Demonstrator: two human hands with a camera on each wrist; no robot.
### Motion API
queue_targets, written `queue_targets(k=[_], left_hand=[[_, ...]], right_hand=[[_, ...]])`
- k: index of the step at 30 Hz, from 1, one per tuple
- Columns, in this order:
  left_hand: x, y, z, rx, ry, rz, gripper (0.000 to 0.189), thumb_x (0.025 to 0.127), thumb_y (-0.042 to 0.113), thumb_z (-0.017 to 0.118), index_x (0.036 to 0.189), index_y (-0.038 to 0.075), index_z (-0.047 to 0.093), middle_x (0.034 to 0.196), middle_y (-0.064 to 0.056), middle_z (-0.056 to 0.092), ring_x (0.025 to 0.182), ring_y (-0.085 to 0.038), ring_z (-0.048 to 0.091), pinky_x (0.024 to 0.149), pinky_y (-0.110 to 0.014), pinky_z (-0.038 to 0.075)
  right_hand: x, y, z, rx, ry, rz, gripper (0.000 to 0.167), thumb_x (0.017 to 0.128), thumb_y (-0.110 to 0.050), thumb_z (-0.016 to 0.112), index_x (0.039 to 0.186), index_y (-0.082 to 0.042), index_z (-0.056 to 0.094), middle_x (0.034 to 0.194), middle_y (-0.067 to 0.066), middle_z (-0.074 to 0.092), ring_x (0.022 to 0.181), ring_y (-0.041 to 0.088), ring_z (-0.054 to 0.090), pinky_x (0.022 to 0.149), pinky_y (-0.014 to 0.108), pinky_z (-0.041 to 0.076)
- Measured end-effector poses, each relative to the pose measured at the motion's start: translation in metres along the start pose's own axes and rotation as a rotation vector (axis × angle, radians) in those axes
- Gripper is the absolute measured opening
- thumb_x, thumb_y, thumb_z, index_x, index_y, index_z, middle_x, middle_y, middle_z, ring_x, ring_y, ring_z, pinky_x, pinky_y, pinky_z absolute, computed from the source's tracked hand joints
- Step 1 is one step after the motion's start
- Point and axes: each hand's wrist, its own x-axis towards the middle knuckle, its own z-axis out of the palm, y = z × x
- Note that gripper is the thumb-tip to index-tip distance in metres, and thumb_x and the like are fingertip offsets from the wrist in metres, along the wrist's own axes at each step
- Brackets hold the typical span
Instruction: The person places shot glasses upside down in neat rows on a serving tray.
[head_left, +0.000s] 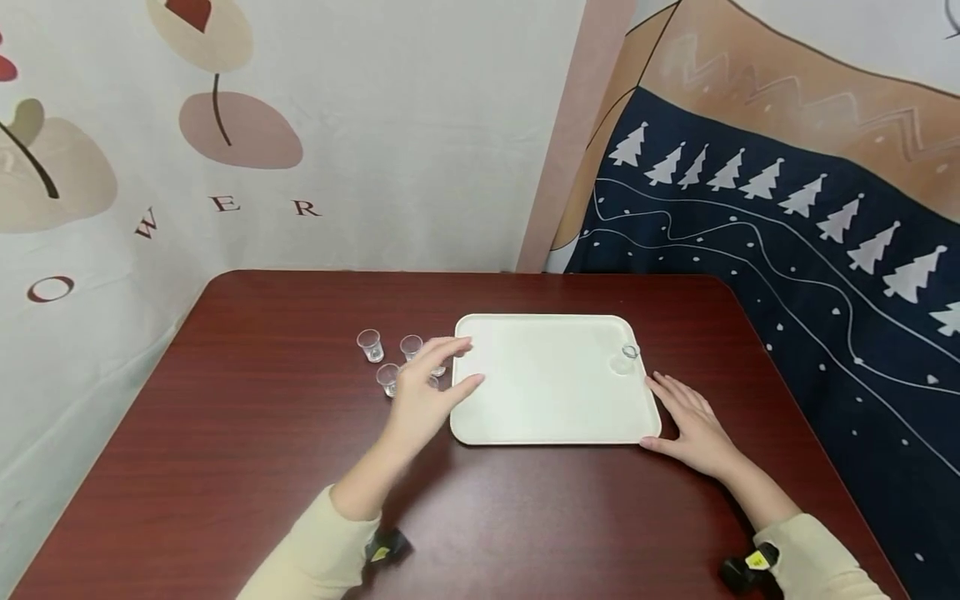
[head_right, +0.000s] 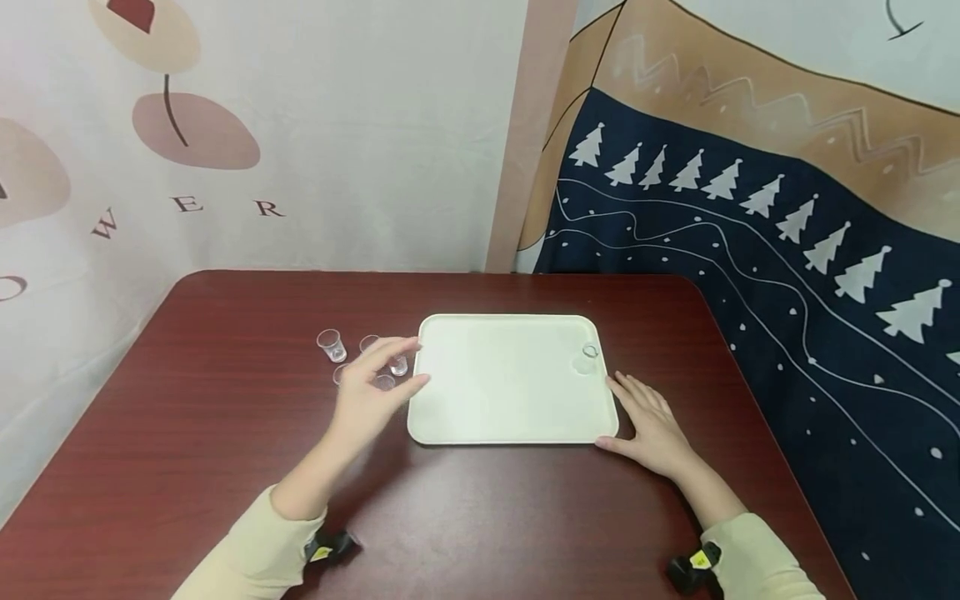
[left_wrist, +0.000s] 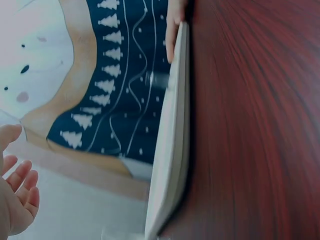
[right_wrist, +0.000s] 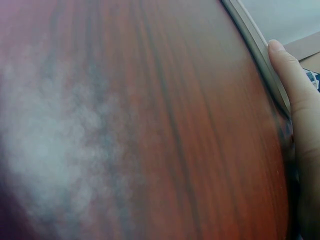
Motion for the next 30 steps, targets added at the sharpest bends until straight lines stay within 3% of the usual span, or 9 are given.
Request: queue_targets(k=[5, 10, 16, 19, 25, 30], left_hand=[[-0.006, -0.011, -0.029, 0.081, 0.058, -0.027, 0.044, 0.067, -0.010, 0.081, 0.108, -0.007, 0.067, 0.102, -0.018, 0.066, 0.095, -0.027, 0.059, 0.086, -0.025, 0.044], [-0.014, -0.029, -0.054, 0.130, 0.068, -0.065, 0.047, 0.067, -0.009, 0.081, 0.112, -0.007, 0.065, 0.107, -0.019, 0.065, 0.097, -0.026, 0.057, 0.087, -0.020, 0.040], [-0.021, -0.053, -0.075, 0.143, 0.044, -0.114, 0.050, 0.067, -0.012, 0.080, 0.114, -0.007, 0.064, 0.106, -0.018, 0.065, 0.094, -0.007, 0.055, 0.082, -0.022, 0.041], [-0.025, -0.068, -0.082, 0.155, 0.022, -0.173, 0.051, 0.067, -0.011, 0.081, 0.115, -0.006, 0.064, 0.106, -0.016, 0.064, 0.096, -0.004, 0.056, 0.082, -0.029, 0.043], [-0.038, -0.121, -0.096, 0.156, -0.072, -0.283, 0.055, 0.071, 0.000, 0.083, 0.122, 0.000, 0.062, 0.110, -0.016, 0.064, 0.098, -0.027, 0.059, 0.080, -0.032, 0.045], [-0.045, -0.140, -0.101, 0.175, -0.161, -0.292, 0.056, 0.072, 0.006, 0.084, 0.124, 0.001, 0.061, 0.106, -0.011, 0.067, 0.095, -0.015, 0.059, 0.076, -0.026, 0.045]], right_hand=[[0.000, 0.000, 0.001, 0.002, 0.002, 0.000, 0.096, 0.076, -0.047, 0.077, 0.151, -0.015, 0.028, 0.150, 0.021, 0.029, 0.137, 0.040, 0.021, 0.103, 0.062, 0.015], [0.000, -0.001, 0.000, 0.009, 0.001, 0.003, 0.095, 0.076, -0.047, 0.077, 0.151, -0.015, 0.028, 0.150, 0.021, 0.029, 0.137, 0.041, 0.021, 0.103, 0.062, 0.015], [0.000, 0.000, 0.000, 0.006, 0.003, -0.001, 0.095, 0.076, -0.047, 0.077, 0.151, -0.015, 0.028, 0.150, 0.020, 0.029, 0.137, 0.040, 0.021, 0.103, 0.062, 0.015], [-0.001, -0.001, 0.000, 0.010, 0.001, 0.000, 0.095, 0.077, -0.047, 0.077, 0.151, -0.015, 0.028, 0.150, 0.021, 0.029, 0.137, 0.040, 0.021, 0.103, 0.062, 0.015], [-0.001, -0.001, 0.001, 0.008, 0.008, -0.002, 0.095, 0.076, -0.047, 0.077, 0.151, -0.015, 0.028, 0.150, 0.021, 0.029, 0.137, 0.040, 0.021, 0.103, 0.062, 0.015], [-0.001, 0.000, 0.001, 0.007, 0.012, -0.005, 0.095, 0.076, -0.047, 0.077, 0.151, -0.016, 0.028, 0.150, 0.020, 0.029, 0.137, 0.040, 0.022, 0.103, 0.061, 0.015]])
